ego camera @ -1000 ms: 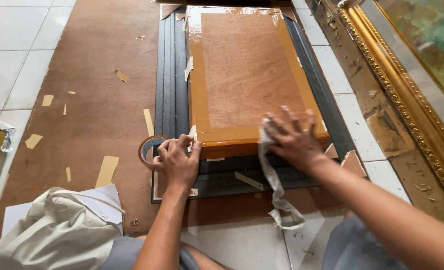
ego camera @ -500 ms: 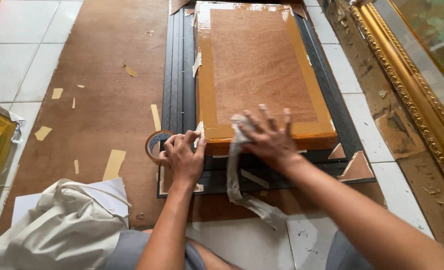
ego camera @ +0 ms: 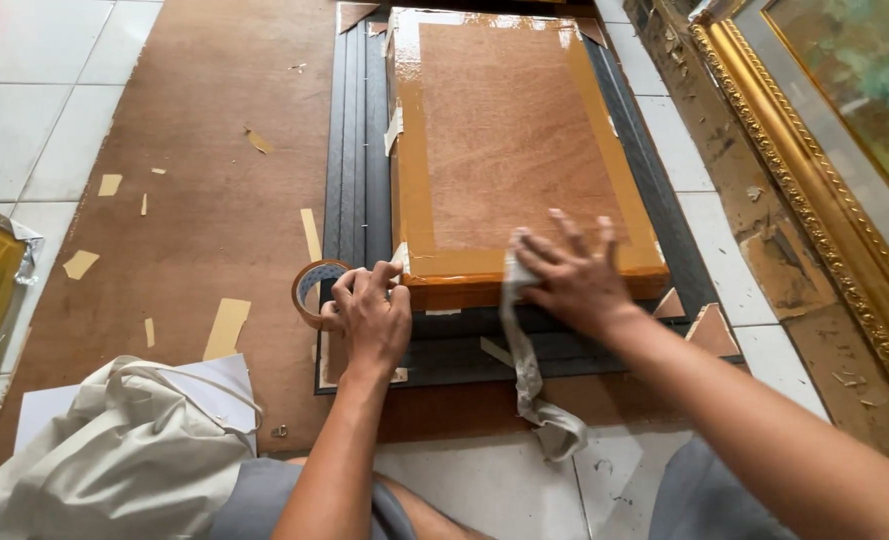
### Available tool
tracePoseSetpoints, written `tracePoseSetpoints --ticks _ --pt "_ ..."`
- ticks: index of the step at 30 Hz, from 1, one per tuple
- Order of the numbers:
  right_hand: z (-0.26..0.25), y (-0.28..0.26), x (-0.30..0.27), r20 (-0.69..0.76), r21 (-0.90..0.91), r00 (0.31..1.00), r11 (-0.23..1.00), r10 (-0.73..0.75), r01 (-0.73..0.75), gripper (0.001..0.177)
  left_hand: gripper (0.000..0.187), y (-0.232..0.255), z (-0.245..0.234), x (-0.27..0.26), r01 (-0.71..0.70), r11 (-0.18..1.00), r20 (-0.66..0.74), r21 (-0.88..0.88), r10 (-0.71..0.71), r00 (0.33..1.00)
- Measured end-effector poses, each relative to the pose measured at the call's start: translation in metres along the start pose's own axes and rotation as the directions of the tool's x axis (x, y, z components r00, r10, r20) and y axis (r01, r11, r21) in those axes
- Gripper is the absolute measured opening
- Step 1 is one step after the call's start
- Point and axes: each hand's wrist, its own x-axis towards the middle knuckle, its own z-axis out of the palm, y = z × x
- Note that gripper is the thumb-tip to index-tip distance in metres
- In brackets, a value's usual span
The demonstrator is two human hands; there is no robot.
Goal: Applying brown adhesive tape to the back of a picture frame to secure the backing and seal the assembly.
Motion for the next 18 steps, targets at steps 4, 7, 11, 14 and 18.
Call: tracePoseSetpoints --ticks 4,7,11,14,18 --pt "-0.014 -0.092 0.058 -0.067 0.189 0.995 0.979 -0.071 0.082 0.071 0.038 -0.009 0.002 -0.002 -0.025 0.999 0.022 0.028 0.024 0.999" --pt "-0.009 -0.132 0.079 -0.103 0.252 0.993 0.964 -0.063 0.087 0.073 0.046 -0.013 -0.002 -0.003 -0.067 0.997 0.009 0.042 0.067 0.998" --pt "-0.002 -0.133 0.071 -0.085 0.283 0.996 0.958 -0.032 0.055 0.081 0.062 -0.01 -0.007 -0.004 -0.081 0.996 0.046 0.05 0.078 0.996" --pt "-0.005 -0.105 0.055 -0.081 0.235 0.996 0.971 -0.027 0.045 0.073 0.073 -0.015 -0.015 -0.004 -0.148 0.974 0.039 0.171 0.143 0.989" --pt "0.003 -0.05 0.018 -0.086 0.121 0.996 0.993 0.017 -0.006 0.073 0.073 -0.012 -0.035 0.0 -0.169 0.968 -0.032 0.186 0.178 0.984"
